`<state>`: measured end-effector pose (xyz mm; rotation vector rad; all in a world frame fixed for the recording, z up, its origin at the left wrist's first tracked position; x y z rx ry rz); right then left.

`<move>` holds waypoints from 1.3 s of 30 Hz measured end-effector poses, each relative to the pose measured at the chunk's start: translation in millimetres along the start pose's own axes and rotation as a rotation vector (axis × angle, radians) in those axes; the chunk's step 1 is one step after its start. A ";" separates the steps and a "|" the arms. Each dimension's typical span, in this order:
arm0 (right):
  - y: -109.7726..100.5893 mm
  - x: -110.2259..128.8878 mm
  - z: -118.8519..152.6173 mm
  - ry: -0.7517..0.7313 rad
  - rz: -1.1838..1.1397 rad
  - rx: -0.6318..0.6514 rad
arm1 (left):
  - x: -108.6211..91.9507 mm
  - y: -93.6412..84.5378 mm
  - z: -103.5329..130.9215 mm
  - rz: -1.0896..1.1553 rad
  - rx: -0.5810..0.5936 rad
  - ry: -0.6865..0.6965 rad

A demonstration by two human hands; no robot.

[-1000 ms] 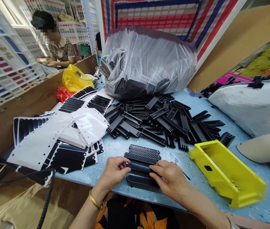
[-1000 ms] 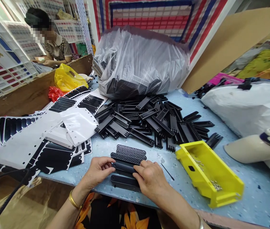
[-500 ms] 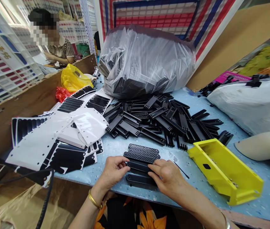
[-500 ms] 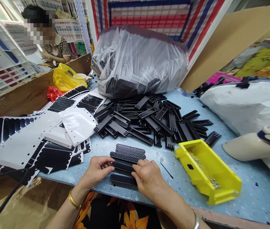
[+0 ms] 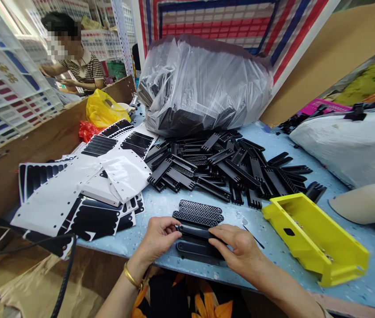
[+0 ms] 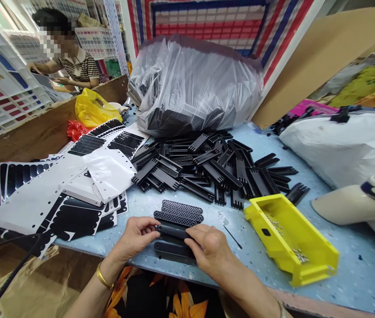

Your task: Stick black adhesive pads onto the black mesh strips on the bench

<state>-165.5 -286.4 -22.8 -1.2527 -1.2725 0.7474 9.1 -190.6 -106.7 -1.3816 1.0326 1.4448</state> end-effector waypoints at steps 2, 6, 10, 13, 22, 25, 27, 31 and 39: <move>-2.5 1.4 0.0 -0.005 -0.004 -0.015 | 0.1 -0.2 0.2 0.006 0.000 -0.004; -4.4 3.3 0.0 -0.014 0.029 -0.016 | 1.3 -0.6 -0.1 0.016 -0.016 -0.009; -1.9 3.4 0.4 -0.021 0.081 -0.021 | 2.6 -0.4 -0.7 0.020 -0.021 -0.011; 1.0 2.3 0.7 -0.013 0.106 -0.012 | 2.7 -0.2 -1.1 0.008 -0.016 -0.012; 6.8 -1.2 0.9 0.058 0.106 0.068 | 1.3 0.2 -0.6 0.024 -0.015 -0.023; 8.2 -1.9 0.8 0.066 0.110 0.078 | 0.4 0.2 0.3 0.022 -0.015 -0.021; 9.1 -2.2 0.5 0.076 0.110 0.093 | -0.5 0.2 0.7 0.022 -0.014 -0.018; 10.0 -2.3 -0.5 0.092 0.101 0.111 | -1.4 0.1 1.0 0.013 -0.014 -0.020; 9.9 -0.3 -1.7 0.079 0.122 0.121 | 2.0 -0.2 -0.4 -0.002 -0.014 -0.027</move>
Point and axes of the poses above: each hand's wrist, its own z-axis away from the middle knuckle, its own y-axis out of the palm, x = y × z, the point moved 5 cm from there along -z, towards the middle knuckle, and after that the axes turned 11 degrees about x, right-handed, at the moved point
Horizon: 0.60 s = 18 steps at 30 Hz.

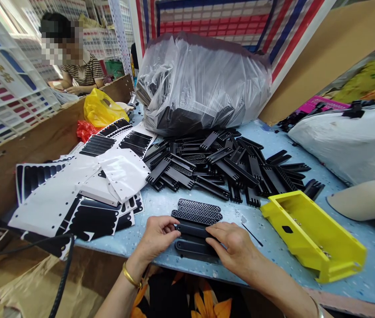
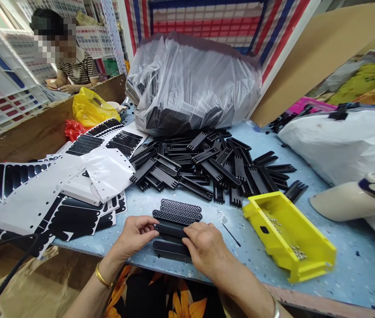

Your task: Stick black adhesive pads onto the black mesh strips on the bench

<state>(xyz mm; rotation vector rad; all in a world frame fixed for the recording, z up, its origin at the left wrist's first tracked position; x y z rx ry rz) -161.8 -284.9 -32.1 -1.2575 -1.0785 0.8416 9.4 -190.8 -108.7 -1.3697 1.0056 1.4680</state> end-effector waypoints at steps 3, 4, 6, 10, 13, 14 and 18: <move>-0.9 1.7 -0.3 0.000 0.011 -0.003 | 0.1 0.0 0.0 -0.003 0.005 -0.002; -1.0 2.1 -0.3 0.000 0.013 -0.005 | 0.0 0.0 0.0 -0.004 0.006 -0.001; -0.8 2.5 -0.5 0.002 0.020 -0.003 | -0.1 0.0 -0.1 -0.010 0.007 0.000; 0.5 2.0 -0.4 0.015 0.039 0.000 | 0.6 0.0 -0.8 -0.008 0.009 0.007; 0.5 2.8 -0.5 0.021 0.052 0.003 | 1.8 -0.3 -1.1 -0.002 0.007 0.008; 0.1 3.4 -0.6 0.022 0.054 0.006 | 2.0 -0.5 -1.0 -0.001 0.005 0.008; -1.8 5.8 -1.3 0.036 0.056 0.029 | 1.2 -0.5 -0.7 -0.017 0.003 0.009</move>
Point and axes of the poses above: each hand's wrist, its own z-axis away from the middle knuckle, its own y-axis out of the palm, x = y × z, the point moved 5 cm from there along -z, towards the middle knuckle, and after that the axes turned 11 degrees about x, right-handed, at the moved point
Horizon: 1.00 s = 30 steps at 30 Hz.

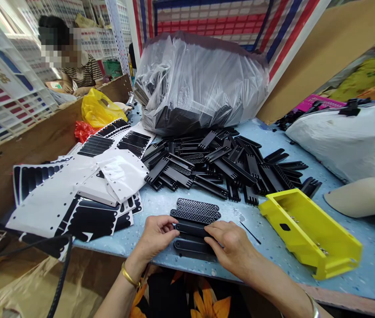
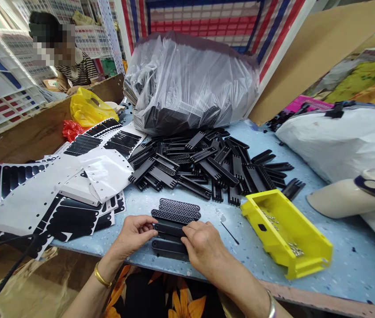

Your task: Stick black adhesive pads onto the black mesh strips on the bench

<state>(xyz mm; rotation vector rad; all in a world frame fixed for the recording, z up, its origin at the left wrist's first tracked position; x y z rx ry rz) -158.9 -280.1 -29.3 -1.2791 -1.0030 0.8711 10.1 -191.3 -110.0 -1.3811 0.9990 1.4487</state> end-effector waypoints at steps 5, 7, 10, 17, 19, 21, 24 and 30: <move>-0.1 1.0 -0.4 0.003 0.001 0.025 | -1.8 -0.4 0.8 -0.029 0.008 0.010; 0.4 0.6 -0.5 0.004 0.000 0.024 | -2.0 -0.5 1.2 -0.030 0.025 0.015; 1.5 -0.1 -0.5 0.007 -0.010 0.025 | -1.7 -0.7 1.7 -0.013 0.045 0.016; 3.0 0.0 -0.1 0.002 -0.013 0.004 | -4.7 2.1 -3.2 -0.092 0.008 0.003; 3.6 0.0 -0.3 0.001 -0.017 0.004 | -6.2 3.3 -4.9 -0.123 -0.013 -0.017; 4.3 -0.1 -0.7 0.000 -0.026 0.015 | -8.0 3.9 -6.0 -0.157 -0.039 -0.030; 4.9 -0.3 -1.1 0.008 -0.038 0.034 | -9.2 4.6 -6.9 -0.186 -0.057 -0.045; 4.8 -0.3 -0.3 0.010 -0.039 0.023 | -9.1 3.7 -5.7 -0.189 -0.047 -0.030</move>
Point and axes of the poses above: each hand's wrist, its own z-axis away from the middle knuckle, its own y-axis out of the palm, x = y × z, the point moved 5 cm from there along -z, towards the middle knuckle, and after that the axes turned 11 degrees about x, right-handed, at the moved point
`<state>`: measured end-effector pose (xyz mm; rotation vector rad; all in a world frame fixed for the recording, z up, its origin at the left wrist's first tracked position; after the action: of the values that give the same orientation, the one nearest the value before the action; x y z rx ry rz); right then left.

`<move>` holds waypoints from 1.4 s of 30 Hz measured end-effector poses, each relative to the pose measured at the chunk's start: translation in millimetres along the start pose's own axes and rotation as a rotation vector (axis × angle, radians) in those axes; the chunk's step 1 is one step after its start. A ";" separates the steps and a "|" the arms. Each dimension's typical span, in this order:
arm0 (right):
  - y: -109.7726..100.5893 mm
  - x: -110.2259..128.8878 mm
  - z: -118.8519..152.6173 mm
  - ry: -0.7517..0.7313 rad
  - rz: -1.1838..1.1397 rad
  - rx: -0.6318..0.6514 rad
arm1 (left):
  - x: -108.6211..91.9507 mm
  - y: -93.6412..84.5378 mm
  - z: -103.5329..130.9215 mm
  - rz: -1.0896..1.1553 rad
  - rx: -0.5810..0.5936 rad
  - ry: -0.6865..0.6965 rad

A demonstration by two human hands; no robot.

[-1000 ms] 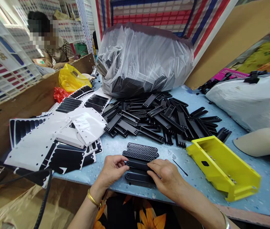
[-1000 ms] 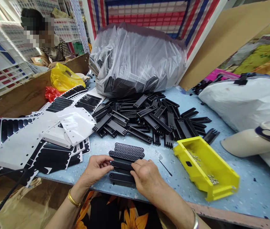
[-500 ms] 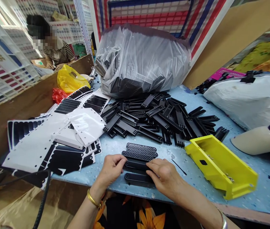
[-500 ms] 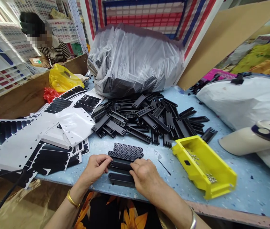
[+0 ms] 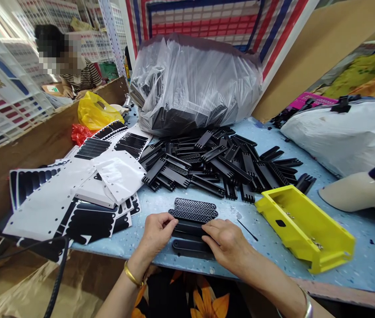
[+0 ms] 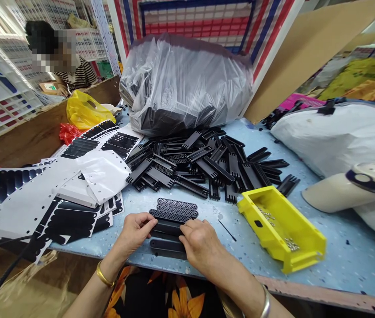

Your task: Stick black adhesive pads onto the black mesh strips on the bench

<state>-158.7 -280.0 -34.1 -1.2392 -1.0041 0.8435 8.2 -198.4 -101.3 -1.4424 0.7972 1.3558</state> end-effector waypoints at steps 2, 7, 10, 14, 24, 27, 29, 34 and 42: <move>0.3 -0.2 0.4 -0.002 -0.004 -0.004 | -1.5 0.5 0.8 0.002 0.007 0.014; 2.3 -1.7 0.5 0.005 -0.032 -0.001 | -6.0 3.3 1.5 -0.056 0.006 0.017; 4.1 -2.8 0.4 -0.005 -0.061 0.010 | -6.0 3.6 1.4 -0.080 0.003 0.028; 3.3 -3.9 0.5 -0.018 -0.103 0.018 | -2.6 3.1 1.4 -0.078 0.014 0.048; 4.6 -13.6 0.8 -0.029 -0.242 0.007 | -2.8 2.3 4.1 -0.088 -0.002 0.123; 7.2 -14.3 2.1 -0.067 -0.225 -0.025 | -4.1 1.9 5.8 -0.111 -0.029 0.149; 8.4 -15.0 3.1 -0.084 -0.218 -0.046 | -4.7 1.7 6.9 -0.127 -0.047 0.162; 11.6 -20.6 5.3 -0.115 -0.277 -0.080 | -5.5 1.4 7.7 -0.145 -0.076 0.191; 16.3 -19.6 7.7 -0.166 -0.227 -0.139 | -4.7 1.2 7.9 -0.148 -0.094 0.181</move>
<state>-172.4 -293.0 -52.7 -1.1585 -1.3294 0.7158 3.6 -192.2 -96.3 -1.6824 0.7335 1.1754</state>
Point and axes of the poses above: each hand's wrist, its own z-axis away from the middle knuckle, its own y-axis out of the palm, x = y × z, the point moved 5 cm from there along -z, towards the middle knuckle, and after that the axes turned 11 degrees about x, right-handed, at the moved point
